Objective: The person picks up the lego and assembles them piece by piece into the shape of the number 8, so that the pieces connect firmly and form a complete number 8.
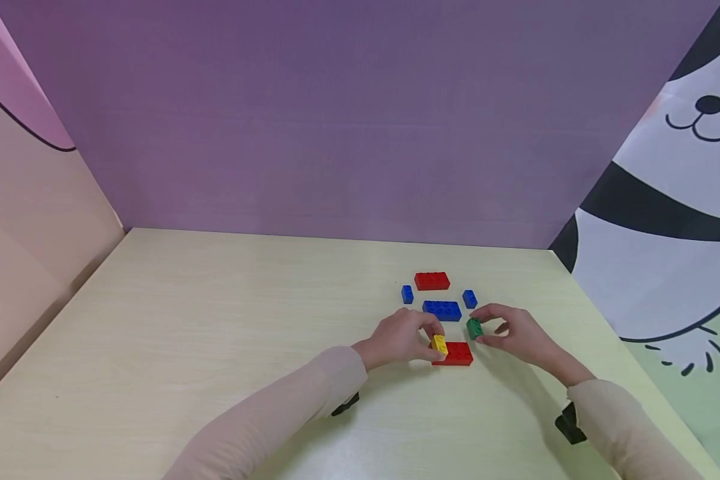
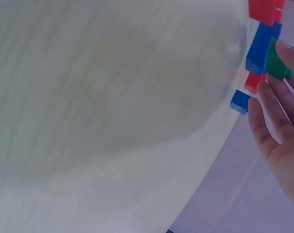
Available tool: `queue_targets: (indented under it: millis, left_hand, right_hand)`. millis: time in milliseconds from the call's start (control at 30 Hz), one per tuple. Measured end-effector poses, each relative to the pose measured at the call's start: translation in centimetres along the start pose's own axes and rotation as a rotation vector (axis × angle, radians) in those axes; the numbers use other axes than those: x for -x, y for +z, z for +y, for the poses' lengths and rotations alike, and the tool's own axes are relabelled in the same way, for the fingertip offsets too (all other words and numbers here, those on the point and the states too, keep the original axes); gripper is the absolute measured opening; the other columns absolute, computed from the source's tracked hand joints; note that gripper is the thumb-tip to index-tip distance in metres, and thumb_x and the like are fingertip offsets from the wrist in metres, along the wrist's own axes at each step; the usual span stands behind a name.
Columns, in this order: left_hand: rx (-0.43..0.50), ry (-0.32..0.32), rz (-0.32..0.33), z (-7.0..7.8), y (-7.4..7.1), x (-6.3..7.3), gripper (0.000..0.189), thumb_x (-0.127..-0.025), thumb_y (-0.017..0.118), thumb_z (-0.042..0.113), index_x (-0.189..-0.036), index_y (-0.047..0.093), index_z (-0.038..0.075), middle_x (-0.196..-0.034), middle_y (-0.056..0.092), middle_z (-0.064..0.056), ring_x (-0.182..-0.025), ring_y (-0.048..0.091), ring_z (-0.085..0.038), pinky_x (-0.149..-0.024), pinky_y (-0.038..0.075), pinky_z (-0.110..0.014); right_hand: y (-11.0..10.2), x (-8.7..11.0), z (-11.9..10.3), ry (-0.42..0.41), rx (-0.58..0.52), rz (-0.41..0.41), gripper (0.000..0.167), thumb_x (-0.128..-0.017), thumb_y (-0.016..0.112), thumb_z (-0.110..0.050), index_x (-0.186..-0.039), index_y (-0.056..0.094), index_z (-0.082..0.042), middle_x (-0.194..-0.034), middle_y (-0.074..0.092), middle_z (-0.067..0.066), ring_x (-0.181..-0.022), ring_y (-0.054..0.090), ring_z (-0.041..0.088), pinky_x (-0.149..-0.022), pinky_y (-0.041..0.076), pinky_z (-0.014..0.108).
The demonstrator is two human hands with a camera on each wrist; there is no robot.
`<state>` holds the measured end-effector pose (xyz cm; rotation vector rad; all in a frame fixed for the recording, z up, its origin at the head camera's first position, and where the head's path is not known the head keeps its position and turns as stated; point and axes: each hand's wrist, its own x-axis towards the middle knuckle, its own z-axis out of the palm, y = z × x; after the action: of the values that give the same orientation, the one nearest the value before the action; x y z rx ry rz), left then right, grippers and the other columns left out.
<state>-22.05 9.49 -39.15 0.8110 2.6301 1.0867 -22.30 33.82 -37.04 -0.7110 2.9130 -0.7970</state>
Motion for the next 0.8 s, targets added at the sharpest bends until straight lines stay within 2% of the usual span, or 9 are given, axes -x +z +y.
queue_targets:
  millis: [367, 800]
  left_hand:
    - [0.0, 0.015, 0.002, 0.0, 0.0, 0.1, 0.025, -0.072, 0.077, 0.031, -0.092, 0.064, 0.027, -0.087, 0.063, 0.014, -0.091, 0.053, -0.005, -0.066, 0.042, -0.017]
    - [-0.011, 0.027, 0.004, 0.1, -0.1, 0.2, 0.024, -0.072, 0.077, 0.031, -0.092, 0.064, 0.026, -0.087, 0.064, 0.014, -0.09, 0.054, -0.005, -0.065, 0.042, -0.017]
  right_hand:
    - [-0.2, 0.5, -1.2, -0.029, -0.005, -0.023, 0.043, -0.074, 0.074, -0.011, -0.114, 0.057, -0.005, -0.108, 0.063, 0.011, -0.1, 0.058, 0.033, -0.074, 0.052, 0.038]
    - [0.2, 1.2, -1.7, -0.074, -0.031, -0.081, 0.04, -0.075, 0.074, -0.015, -0.111, 0.06, -0.007, -0.106, 0.064, 0.006, -0.098, 0.058, 0.029, -0.073, 0.052, 0.033]
